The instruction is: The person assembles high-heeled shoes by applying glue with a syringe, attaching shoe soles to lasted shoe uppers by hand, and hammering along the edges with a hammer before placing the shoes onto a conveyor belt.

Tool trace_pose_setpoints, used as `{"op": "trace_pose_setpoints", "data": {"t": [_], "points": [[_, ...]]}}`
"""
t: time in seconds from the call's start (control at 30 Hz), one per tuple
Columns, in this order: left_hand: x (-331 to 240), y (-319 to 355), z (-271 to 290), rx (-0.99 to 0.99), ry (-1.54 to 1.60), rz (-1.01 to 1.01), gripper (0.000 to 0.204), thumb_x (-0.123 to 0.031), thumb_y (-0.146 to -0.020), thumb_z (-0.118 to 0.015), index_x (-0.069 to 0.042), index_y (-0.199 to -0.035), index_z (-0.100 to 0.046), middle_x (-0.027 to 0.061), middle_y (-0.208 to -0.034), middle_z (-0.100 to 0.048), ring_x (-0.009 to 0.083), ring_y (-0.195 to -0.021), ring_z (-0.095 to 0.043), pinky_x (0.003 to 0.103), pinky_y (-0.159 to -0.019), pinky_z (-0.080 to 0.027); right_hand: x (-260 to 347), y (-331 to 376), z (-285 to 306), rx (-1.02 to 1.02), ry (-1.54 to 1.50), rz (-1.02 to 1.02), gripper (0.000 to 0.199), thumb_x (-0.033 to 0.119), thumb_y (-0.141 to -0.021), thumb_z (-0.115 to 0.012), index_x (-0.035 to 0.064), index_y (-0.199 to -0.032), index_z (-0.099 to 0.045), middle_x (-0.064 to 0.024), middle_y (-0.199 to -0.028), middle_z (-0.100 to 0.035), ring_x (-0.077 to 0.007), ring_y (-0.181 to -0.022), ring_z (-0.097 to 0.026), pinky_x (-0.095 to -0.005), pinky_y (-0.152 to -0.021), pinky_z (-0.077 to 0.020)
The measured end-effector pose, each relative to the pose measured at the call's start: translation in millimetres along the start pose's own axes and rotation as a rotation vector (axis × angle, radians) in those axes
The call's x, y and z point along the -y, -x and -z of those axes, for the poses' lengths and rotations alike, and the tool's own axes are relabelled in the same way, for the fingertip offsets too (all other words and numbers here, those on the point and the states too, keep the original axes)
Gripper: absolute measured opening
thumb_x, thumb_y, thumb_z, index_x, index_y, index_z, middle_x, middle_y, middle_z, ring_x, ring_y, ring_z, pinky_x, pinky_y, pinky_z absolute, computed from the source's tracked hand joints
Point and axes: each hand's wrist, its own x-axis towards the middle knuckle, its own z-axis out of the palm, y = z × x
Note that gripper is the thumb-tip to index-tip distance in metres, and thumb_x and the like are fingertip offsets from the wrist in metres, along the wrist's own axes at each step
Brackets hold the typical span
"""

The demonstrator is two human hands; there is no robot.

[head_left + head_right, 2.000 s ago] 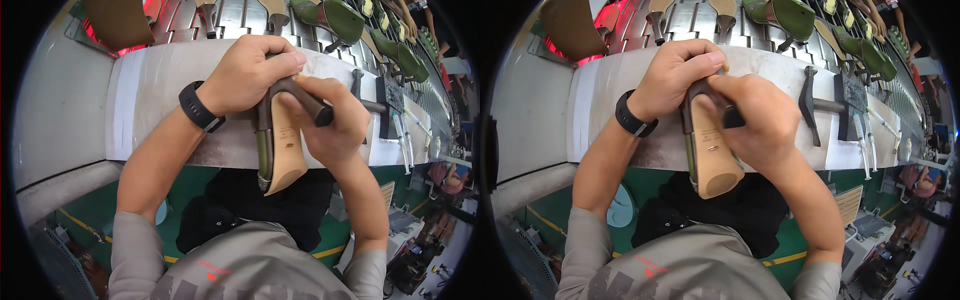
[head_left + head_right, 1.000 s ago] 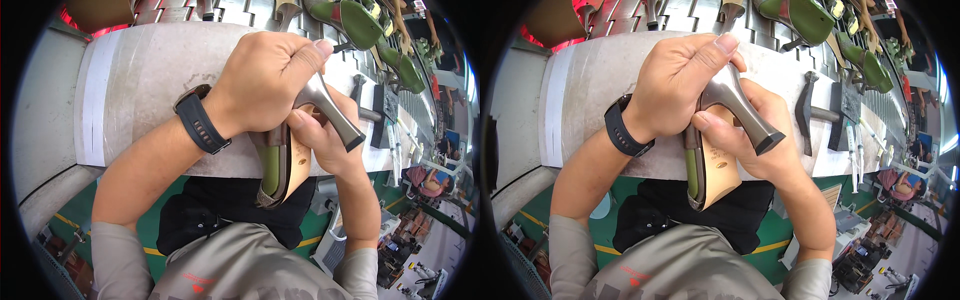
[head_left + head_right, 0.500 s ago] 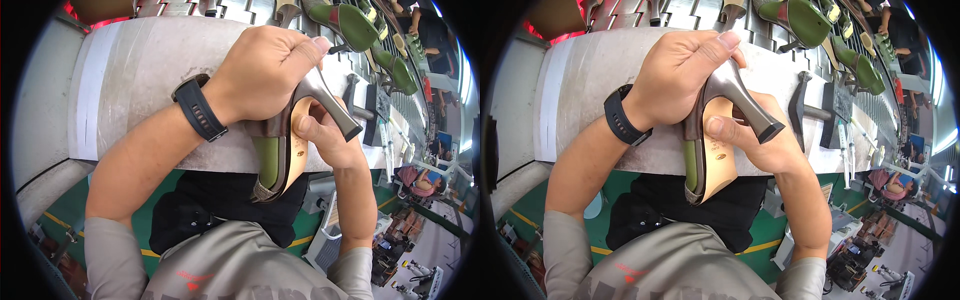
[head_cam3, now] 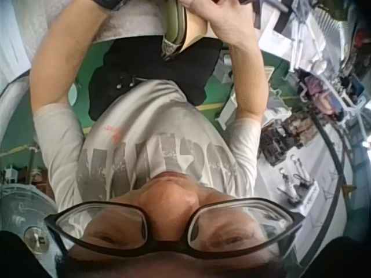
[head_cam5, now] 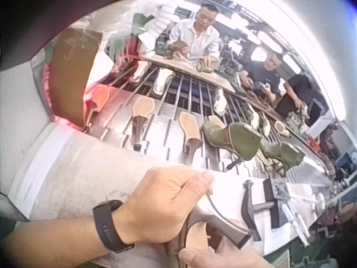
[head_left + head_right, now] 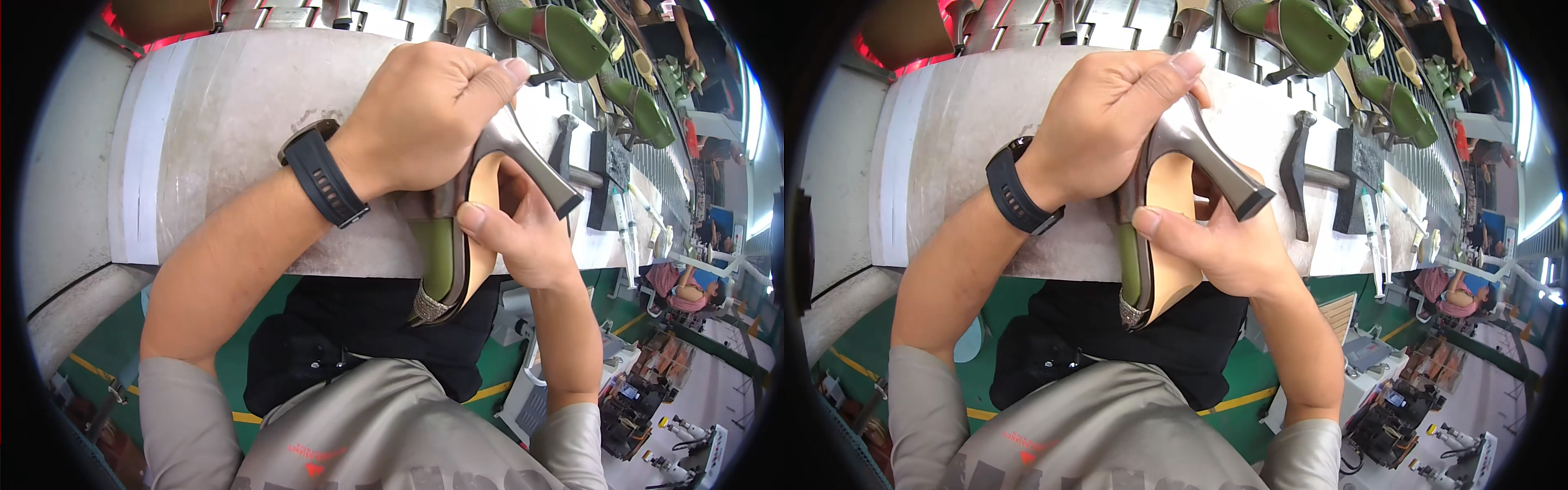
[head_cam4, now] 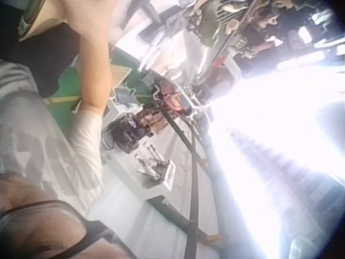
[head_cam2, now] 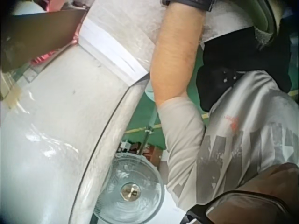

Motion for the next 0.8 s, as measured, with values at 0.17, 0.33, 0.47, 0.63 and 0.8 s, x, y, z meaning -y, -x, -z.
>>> {"op": "trace_pose_setpoints", "data": {"t": [0.17, 0.33, 0.47, 0.63, 0.8], "points": [[0, 2, 3, 0.015, 0.009, 0.046, 0.049, -0.038, -0.113, -0.054, 0.0, -0.094, -0.078, 0.002, -0.078, -0.069, 0.0068, -0.072, -0.055, 0.026, -0.067, -0.045, -1, 9, -5, -0.048, -0.084, -0.1, 0.068, 0.019, -0.085, -0.085, -0.0024, -0.141, -0.053, -0.0096, -0.122, -0.067, -0.0142, -0.108, -0.065, -0.0354, -0.095, -0.0557], [-3, 1, 3, 0.04, -0.034, 0.061, 0.05, -0.039, -0.113, -0.053, 0.001, -0.095, -0.078, 0.0014, -0.079, -0.069, 0.0064, -0.073, -0.055, 0.025, -0.068, -0.044, -2, 35, -6, 0.068, 0.081, 0.132, 0.109, 0.023, -0.079, -0.081, -0.0201, -0.16, -0.023, -0.0267, -0.147, -0.057, -0.0313, -0.14, -0.056, -0.0438, -0.12, -0.0402], [-4, 2, 3, 0.02, 0.008, 0.09, 0.05, -0.04, -0.113, -0.054, 0.002, -0.095, -0.077, 0.0009, -0.079, -0.068, 0.0061, -0.076, -0.056, 0.024, -0.07, -0.045, 1, 37, -14, -0.008, 0.061, 0.079, 0.101, 0.021, -0.08, -0.08, -0.0162, -0.159, -0.03, -0.024, -0.144, -0.06, -0.0285, -0.135, -0.06, -0.0427, -0.116, -0.0448], [-10, 0, 9, 0.117, 0.021, 0.084, 0.041, -0.037, -0.109, -0.061, 0.002, -0.105, -0.075, 0.001, -0.086, -0.068, 0.0086, -0.081, -0.059, 0.025, -0.075, -0.048, 2, 6, -13, -0.077, -0.099, 0.051, 0.055, 0.011, -0.086, -0.084, -0.0031, -0.133, -0.059, -0.0089, -0.11, -0.073, -0.0135, -0.099, -0.07, -0.0322, -0.086, -0.058], [-20, 5, 51, 0.258, -0.087, 0.045, 0.058, -0.04, -0.084, -0.087, -0.002, -0.123, -0.067, 0.0054, -0.106, -0.071, 0.0122, -0.095, -0.065, 0.029, -0.088, -0.053, 19, -10, -4, -0.025, 0.022, 0.072, 0.035, 0.018, -0.088, -0.088, -0.0024, -0.111, -0.071, -0.0097, -0.098, -0.077, -0.0149, -0.09, -0.073, -0.0327, -0.079, -0.0596]]}}
